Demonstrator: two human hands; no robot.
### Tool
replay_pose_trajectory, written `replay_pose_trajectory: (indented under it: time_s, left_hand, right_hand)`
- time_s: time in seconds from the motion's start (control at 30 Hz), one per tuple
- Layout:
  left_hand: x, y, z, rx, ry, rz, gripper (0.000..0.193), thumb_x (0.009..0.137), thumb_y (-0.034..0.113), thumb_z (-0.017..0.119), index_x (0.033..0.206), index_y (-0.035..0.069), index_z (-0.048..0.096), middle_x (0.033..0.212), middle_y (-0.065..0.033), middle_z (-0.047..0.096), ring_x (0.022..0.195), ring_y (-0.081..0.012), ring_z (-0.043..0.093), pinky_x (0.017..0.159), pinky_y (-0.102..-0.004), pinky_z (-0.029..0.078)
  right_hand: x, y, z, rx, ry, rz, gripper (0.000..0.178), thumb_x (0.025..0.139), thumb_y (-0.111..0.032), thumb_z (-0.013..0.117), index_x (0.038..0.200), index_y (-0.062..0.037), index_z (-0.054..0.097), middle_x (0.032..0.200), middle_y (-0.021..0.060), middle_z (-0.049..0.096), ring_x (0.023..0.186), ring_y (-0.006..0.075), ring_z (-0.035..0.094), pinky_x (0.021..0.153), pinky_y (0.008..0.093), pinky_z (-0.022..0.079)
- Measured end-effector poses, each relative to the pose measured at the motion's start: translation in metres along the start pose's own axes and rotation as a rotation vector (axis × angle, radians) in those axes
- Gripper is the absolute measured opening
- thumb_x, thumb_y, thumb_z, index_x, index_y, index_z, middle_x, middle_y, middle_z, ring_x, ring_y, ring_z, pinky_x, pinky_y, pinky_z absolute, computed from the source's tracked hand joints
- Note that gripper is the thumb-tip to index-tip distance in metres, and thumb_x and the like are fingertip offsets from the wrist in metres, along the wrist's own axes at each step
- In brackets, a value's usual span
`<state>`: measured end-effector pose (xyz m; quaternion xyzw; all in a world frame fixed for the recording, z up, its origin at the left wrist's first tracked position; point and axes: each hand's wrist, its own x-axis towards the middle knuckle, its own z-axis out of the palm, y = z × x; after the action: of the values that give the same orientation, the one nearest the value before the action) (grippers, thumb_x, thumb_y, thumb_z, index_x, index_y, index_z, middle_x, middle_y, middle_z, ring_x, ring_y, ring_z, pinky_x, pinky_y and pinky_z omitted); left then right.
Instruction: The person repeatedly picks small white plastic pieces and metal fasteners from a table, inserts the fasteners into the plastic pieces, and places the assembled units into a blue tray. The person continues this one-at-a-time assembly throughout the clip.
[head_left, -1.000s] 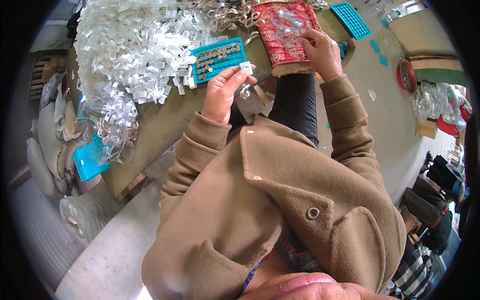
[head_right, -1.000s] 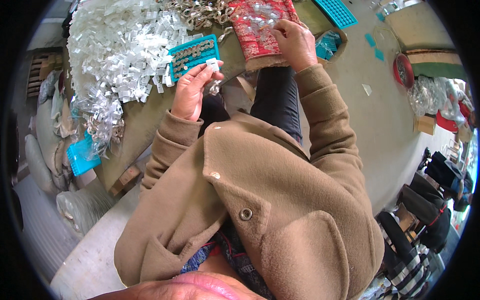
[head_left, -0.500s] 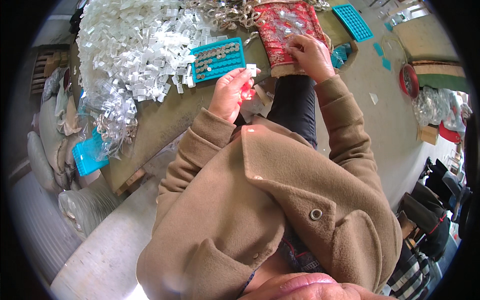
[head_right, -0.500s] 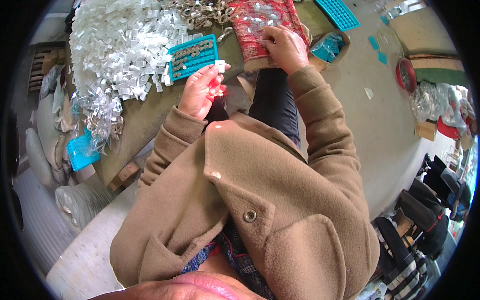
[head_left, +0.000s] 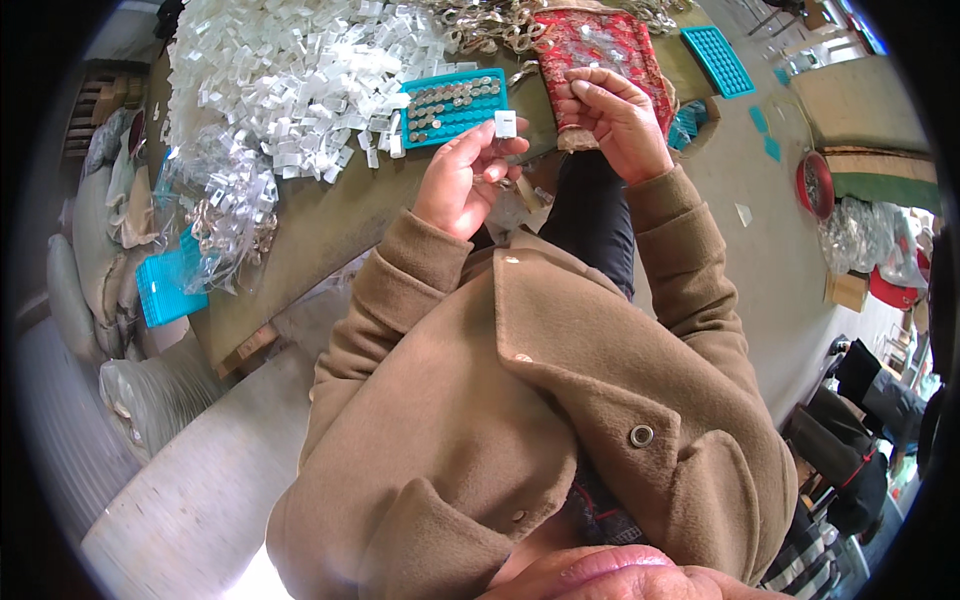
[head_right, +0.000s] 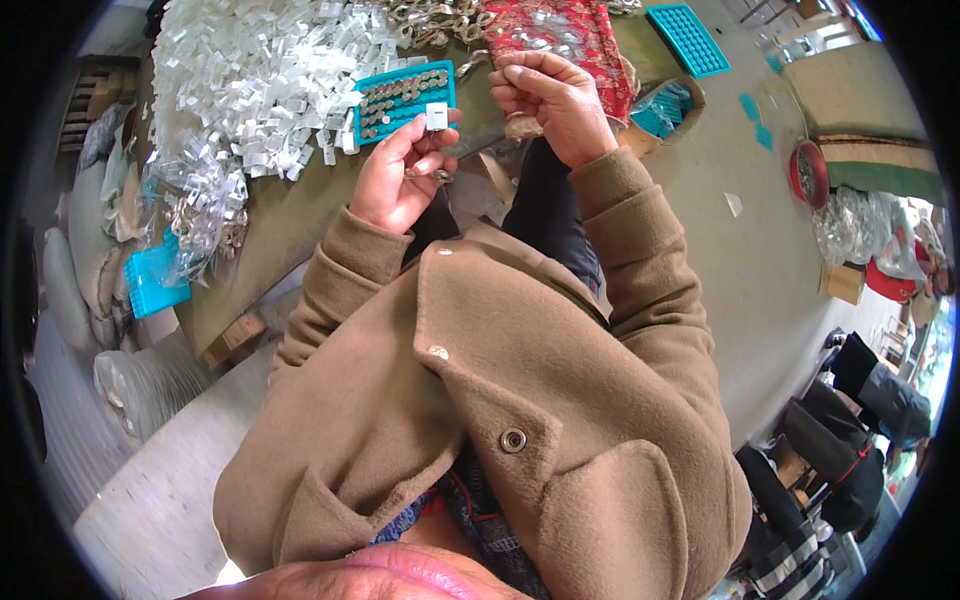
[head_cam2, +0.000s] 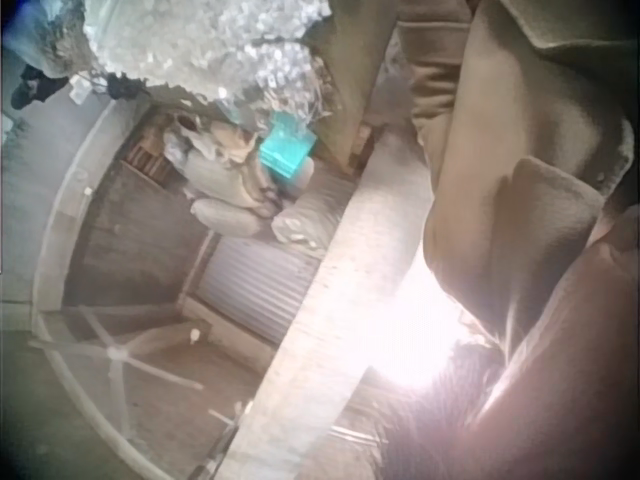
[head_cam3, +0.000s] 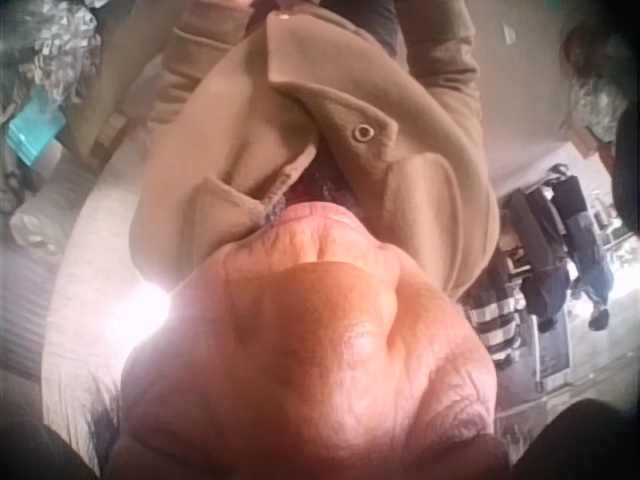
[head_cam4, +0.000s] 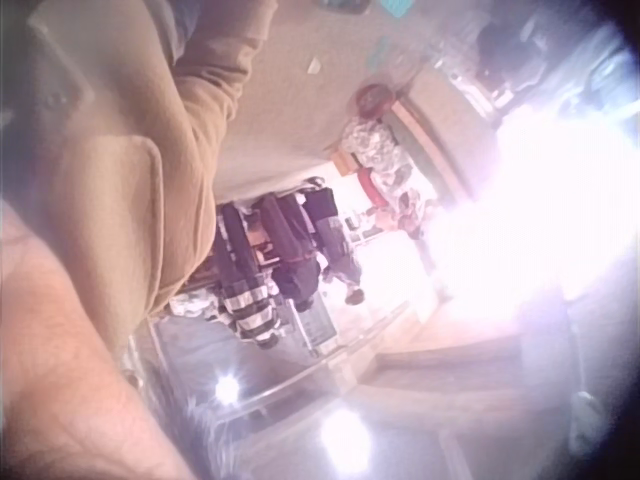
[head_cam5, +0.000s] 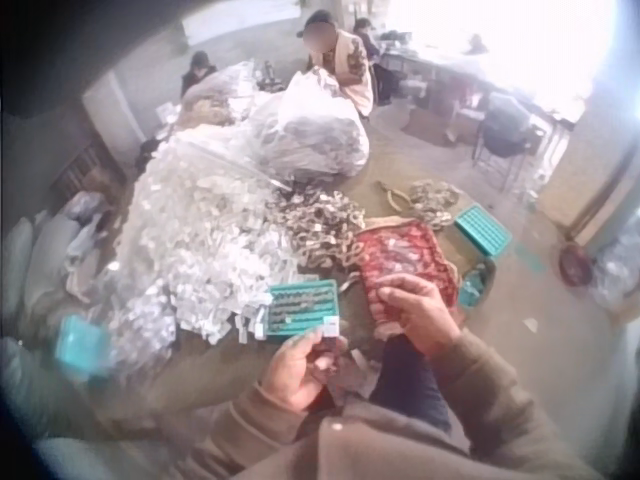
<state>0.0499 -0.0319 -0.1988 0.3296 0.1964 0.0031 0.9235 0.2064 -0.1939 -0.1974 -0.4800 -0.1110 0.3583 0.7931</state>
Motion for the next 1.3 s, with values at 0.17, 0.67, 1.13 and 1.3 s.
replay_pose_trajectory:
  time_s: [0.17, 0.67, 1.13, 1.3]
  left_hand:
    - [-0.01, 0.005, 0.001, -0.072, -0.025, 0.077, 0.027, 0.1, 0.024, 0.053, 0.115, 0.004, 0.06, 0.106, -0.0122, 0.066, 0.093, -0.0182, 0.063, 0.075, -0.0336, 0.053]
    - [-0.037, 0.018, 0.01, -0.14, -0.041, 0.15, 0.024, 0.099, 0.024, 0.056, 0.114, 0.007, 0.062, 0.098, -0.0106, 0.069, 0.059, -0.0043, 0.049, 0.064, -0.0245, 0.05]
    - [-0.028, 0.018, -0.02, -0.132, -0.005, 0.187, 0.015, 0.096, 0.02, 0.06, 0.103, 0.006, 0.063, 0.093, -0.0075, 0.068, 0.082, -0.0142, 0.067, 0.068, -0.0284, 0.054]
    - [-0.031, 0.021, -0.015, -0.05, 0.071, 0.178, 0.019, 0.097, 0.022, 0.058, 0.103, 0.005, 0.063, 0.089, -0.0077, 0.068, 0.066, -0.0084, 0.055, 0.064, -0.0256, 0.051]
  right_hand:
    - [-0.006, 0.003, 0.024, 0.081, -0.141, 0.006, 0.013, 0.097, -0.01, 0.056, 0.107, -0.0039, 0.063, 0.1, 0.0116, 0.071, 0.079, 0.0147, 0.07, 0.073, 0.0282, 0.057]
    - [-0.021, 0.026, 0.084, 0.022, -0.169, -0.043, 0.009, 0.092, -0.008, 0.065, 0.099, -0.0022, 0.065, 0.1, 0.0043, 0.067, 0.091, 0.0107, 0.06, 0.088, 0.0284, 0.049]
    - [-0.018, 0.032, 0.093, -0.455, -0.159, -0.361, 0.01, 0.094, -0.001, 0.058, 0.101, -0.0012, 0.065, 0.083, 0.0018, 0.065, 0.075, 0.0082, 0.06, 0.072, 0.0219, 0.051]
    - [-0.014, 0.034, 0.091, -0.887, -0.167, -0.613, 0.019, 0.091, -0.002, 0.062, 0.109, -0.0055, 0.068, 0.083, 0.0036, 0.067, 0.074, 0.0078, 0.06, 0.071, 0.0226, 0.051]
